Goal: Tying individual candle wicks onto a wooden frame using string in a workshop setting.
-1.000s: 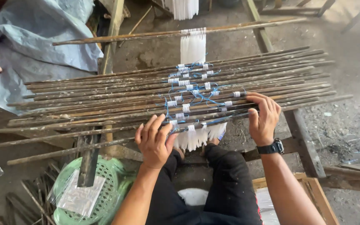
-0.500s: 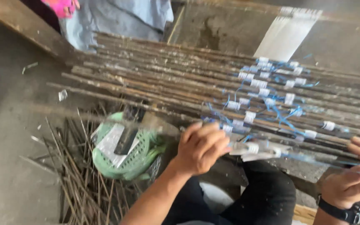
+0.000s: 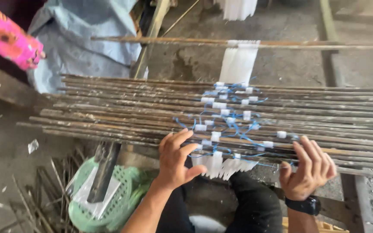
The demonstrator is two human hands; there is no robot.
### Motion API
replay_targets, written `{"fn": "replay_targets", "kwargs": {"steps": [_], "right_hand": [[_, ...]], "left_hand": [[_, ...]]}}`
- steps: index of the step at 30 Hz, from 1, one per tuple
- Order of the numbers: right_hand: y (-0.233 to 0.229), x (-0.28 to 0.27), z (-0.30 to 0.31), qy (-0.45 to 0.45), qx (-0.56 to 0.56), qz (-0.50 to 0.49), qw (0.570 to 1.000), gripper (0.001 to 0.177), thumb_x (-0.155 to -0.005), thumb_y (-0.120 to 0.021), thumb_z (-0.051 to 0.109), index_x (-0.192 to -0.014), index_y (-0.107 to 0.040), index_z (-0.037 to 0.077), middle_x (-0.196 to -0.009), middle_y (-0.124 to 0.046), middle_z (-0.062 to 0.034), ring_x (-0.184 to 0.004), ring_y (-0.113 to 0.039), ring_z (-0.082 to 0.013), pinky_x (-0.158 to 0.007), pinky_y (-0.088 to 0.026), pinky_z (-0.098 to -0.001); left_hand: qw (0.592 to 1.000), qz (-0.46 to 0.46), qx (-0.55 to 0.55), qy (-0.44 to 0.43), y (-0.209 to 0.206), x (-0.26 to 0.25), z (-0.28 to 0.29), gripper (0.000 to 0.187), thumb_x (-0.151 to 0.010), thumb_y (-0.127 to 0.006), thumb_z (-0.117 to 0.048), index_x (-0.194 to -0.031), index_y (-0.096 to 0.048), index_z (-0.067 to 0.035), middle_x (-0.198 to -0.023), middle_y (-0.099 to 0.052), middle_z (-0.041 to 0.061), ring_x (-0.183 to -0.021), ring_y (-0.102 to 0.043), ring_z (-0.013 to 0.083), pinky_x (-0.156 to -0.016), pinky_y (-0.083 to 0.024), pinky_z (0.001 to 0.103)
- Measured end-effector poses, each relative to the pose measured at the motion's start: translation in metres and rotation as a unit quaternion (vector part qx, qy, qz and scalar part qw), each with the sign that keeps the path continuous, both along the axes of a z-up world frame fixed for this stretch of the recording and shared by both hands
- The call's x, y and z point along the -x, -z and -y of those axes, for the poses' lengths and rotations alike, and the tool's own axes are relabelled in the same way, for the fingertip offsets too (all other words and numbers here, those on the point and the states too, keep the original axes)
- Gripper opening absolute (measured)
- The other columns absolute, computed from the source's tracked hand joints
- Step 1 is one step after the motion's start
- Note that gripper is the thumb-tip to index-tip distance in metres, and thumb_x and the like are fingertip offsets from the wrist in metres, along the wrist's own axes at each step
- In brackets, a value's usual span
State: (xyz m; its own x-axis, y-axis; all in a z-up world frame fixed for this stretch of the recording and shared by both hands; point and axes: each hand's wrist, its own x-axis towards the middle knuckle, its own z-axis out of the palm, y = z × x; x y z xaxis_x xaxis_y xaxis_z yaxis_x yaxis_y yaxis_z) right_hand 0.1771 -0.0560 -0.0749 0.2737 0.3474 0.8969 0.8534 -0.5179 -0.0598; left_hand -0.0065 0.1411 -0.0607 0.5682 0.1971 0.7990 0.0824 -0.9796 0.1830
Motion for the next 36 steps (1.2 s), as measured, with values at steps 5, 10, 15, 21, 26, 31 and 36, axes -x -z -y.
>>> {"fn": "replay_targets", "kwargs": {"steps": [5,10,15,21,26,31,36], "right_hand": [[-0.004,-0.004,-0.004,0.002,-0.018,-0.011,1.0,0.044,-0.089,-0.031,0.034,-0.093,-0.065,0.008,-0.098,-0.065,-0.0045,-0.093,-0.059,-0.0223,-0.088,-0.032,-0.0322],[-0.001,-0.007,-0.006,0.004,-0.029,-0.014,0.999,0.043,-0.089,-0.03,0.035,-0.092,-0.065,0.01,-0.097,-0.065,-0.003,-0.092,-0.058,-0.021,-0.086,-0.033,-0.0313],[0.002,-0.011,0.002,0.035,-0.012,-0.045,0.998,0.042,-0.088,-0.027,0.038,-0.097,-0.061,0.015,-0.102,-0.062,0.001,-0.096,-0.057,-0.017,-0.089,-0.031,-0.0313],[0.012,-0.015,0.002,0.012,-0.03,-0.025,0.999,0.055,-0.084,-0.024,0.054,-0.097,-0.061,0.016,-0.103,-0.061,0.0033,-0.098,-0.055,-0.0146,-0.088,-0.032,-0.0303],[0.01,-0.013,0.007,0.005,0.0,-0.037,0.999,0.044,-0.085,-0.03,0.047,-0.103,-0.056,0.016,-0.109,-0.058,0.0024,-0.103,-0.053,-0.0162,-0.091,-0.03,-0.0317],[0.004,-0.004,0.01,0.003,-0.001,-0.055,0.998,0.042,-0.085,-0.031,0.044,-0.105,-0.055,0.016,-0.111,-0.056,0.0018,-0.106,-0.05,-0.0174,-0.091,-0.03,-0.0334],[0.007,-0.005,0.008,0.013,-0.014,-0.048,0.999,0.041,-0.085,-0.032,0.043,-0.103,-0.056,0.016,-0.108,-0.057,0.0016,-0.105,-0.051,-0.0172,-0.091,-0.03,-0.0337]], "left_hand": [[0.987,0.099,0.045,0.117,-0.039,-0.006,-0.024,0.044,-0.083,-0.037,-0.049,-0.093,-0.041,-0.007,-0.104,-0.051,0.016,-0.089,-0.053,0.0295,-0.082,-0.041,0.043],[0.995,0.001,-0.069,0.073,-0.083,-0.137,-0.104,0.02,-0.08,-0.058,-0.019,-0.096,-0.053,-0.008,-0.093,-0.057,0.008,-0.086,-0.054,0.0274,-0.071,-0.041,0.037],[0.944,-0.32,0.013,-0.08,-0.003,-0.242,-0.17,0.053,-0.072,-0.061,-0.038,-0.117,-0.045,-0.015,-0.121,-0.047,0.009,-0.105,-0.045,0.034,-0.084,-0.032,0.047],[0.922,-0.338,-0.044,-0.183,-0.013,-0.239,-0.152,0.042,-0.076,-0.059,-0.039,-0.106,-0.049,-0.011,-0.108,-0.05,0.016,-0.097,-0.046,0.0326,-0.082,-0.036,0.045],[0.895,-0.42,0.085,-0.124,-0.02,-0.23,-0.163,0.023,-0.083,-0.05,-0.039,-0.088,-0.054,-0.016,-0.092,-0.055,0.009,-0.087,-0.051,0.0283,-0.079,-0.036,0.043],[0.876,-0.451,0.12,-0.123,-0.023,-0.209,-0.143,0.03,-0.079,-0.053,-0.04,-0.096,-0.055,-0.015,-0.1,-0.059,0.012,-0.094,-0.055,0.032,-0.078,-0.039,0.044],[0.941,-0.306,0.087,-0.113,-0.04,-0.202,-0.145,0.022,-0.077,-0.058,-0.035,-0.085,-0.062,-0.015,-0.11,-0.055,0.002,-0.099,-0.049,0.0238,-0.083,-0.033,0.042]]}}
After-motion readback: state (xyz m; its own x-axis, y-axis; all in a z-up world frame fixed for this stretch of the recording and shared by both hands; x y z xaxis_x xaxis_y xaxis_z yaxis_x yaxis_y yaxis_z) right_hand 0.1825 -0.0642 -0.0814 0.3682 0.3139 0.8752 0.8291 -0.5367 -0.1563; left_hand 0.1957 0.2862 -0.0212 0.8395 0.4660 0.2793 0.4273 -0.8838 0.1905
